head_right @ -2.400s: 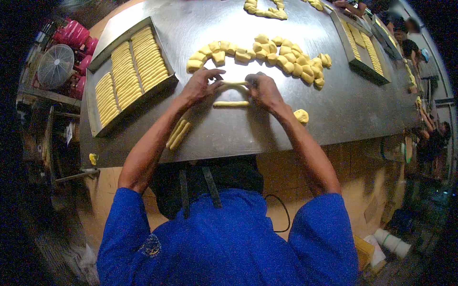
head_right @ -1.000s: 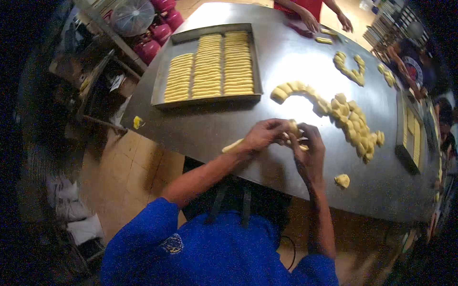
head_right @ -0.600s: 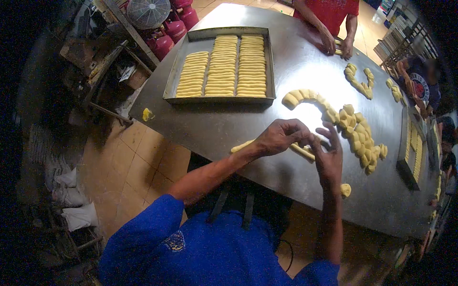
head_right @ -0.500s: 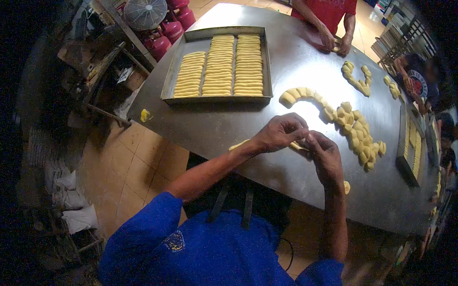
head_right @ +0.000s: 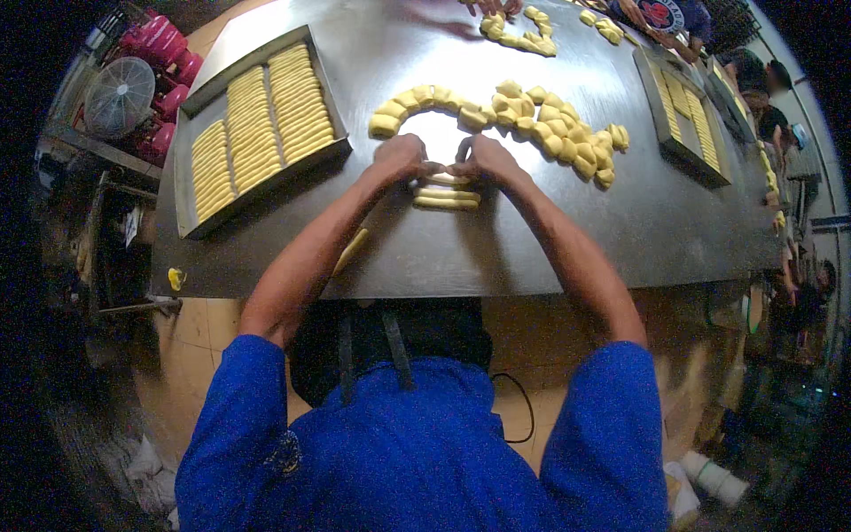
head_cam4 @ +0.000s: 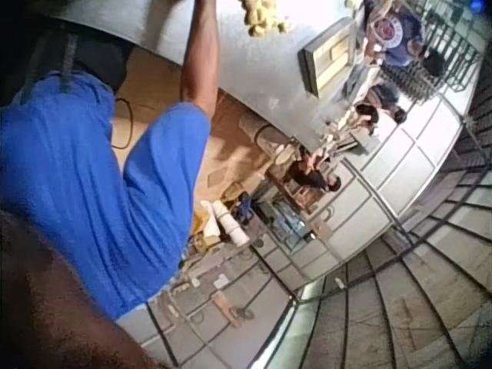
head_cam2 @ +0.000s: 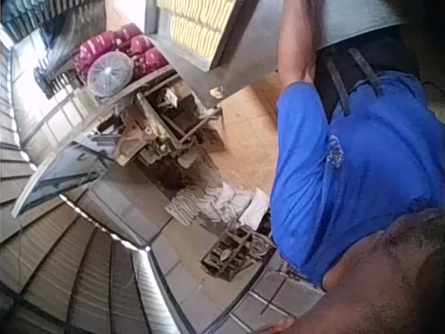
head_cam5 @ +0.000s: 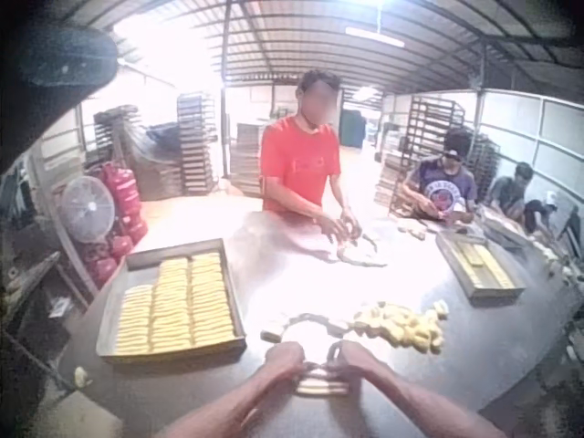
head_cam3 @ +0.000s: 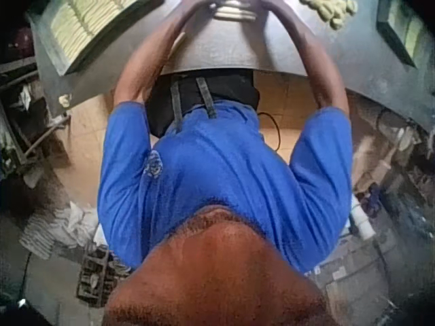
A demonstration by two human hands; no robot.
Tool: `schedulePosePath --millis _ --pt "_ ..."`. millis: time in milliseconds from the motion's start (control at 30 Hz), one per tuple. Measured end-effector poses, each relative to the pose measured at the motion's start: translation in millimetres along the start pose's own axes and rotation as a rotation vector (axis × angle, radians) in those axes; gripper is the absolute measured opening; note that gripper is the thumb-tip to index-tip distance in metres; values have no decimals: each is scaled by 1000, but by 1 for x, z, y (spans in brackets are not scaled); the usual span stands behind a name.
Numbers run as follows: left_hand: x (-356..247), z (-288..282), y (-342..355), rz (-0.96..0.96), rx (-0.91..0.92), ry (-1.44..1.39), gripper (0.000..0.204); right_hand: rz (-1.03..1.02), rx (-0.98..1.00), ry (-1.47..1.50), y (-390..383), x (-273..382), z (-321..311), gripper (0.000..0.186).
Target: Shaping individual pieces of dough and arranging them neatly on a baking tray.
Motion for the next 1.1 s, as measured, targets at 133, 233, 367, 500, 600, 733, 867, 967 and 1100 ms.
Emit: schedulePosePath --millis 133,233,367,500,600,733,867,967,1100 --pt "17 -11 -14 -23 1 -19 55 255 -281 -153 -29 -10 -14 60" --pt "21 -5 -14 136 -85 -141 51 202 -264 -64 -29 -16 -13 55" --pt "20 -11 -9 115 18 -285 47 180 -244 -5 -30 -20 -15 51" --pt "0 -16 -9 135 -13 28 60 167 -305 -131 -30 -7 -13 53" --pt "11 -13 -4 121 -47 -39 67 141 -368 -20 -31 -19 -14 53" --pt "0 -17 -5 67 -31 4 70 48 -450 -128 -29 -11 -9 51" --pt "2 -18 -8 83 -103 62 69 59 -453 -123 -31 -1 -16 49" --pt "0 -15 -9 133 -164 46 68 71 -419 -110 -32 -5 -13 48" --pt "7 -17 -5 51 0 -79 71 50 -417 -111 -28 -10 -16 53"
Point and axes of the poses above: each hand's wrist, its own y-axis towards the middle knuckle, its own z-axis out of the palm, x = y × z, the point moved 7 cm from there along y, towards the middle knuckle, and after that the axes turned 5 degrees about -z, right-handed, at the moved point
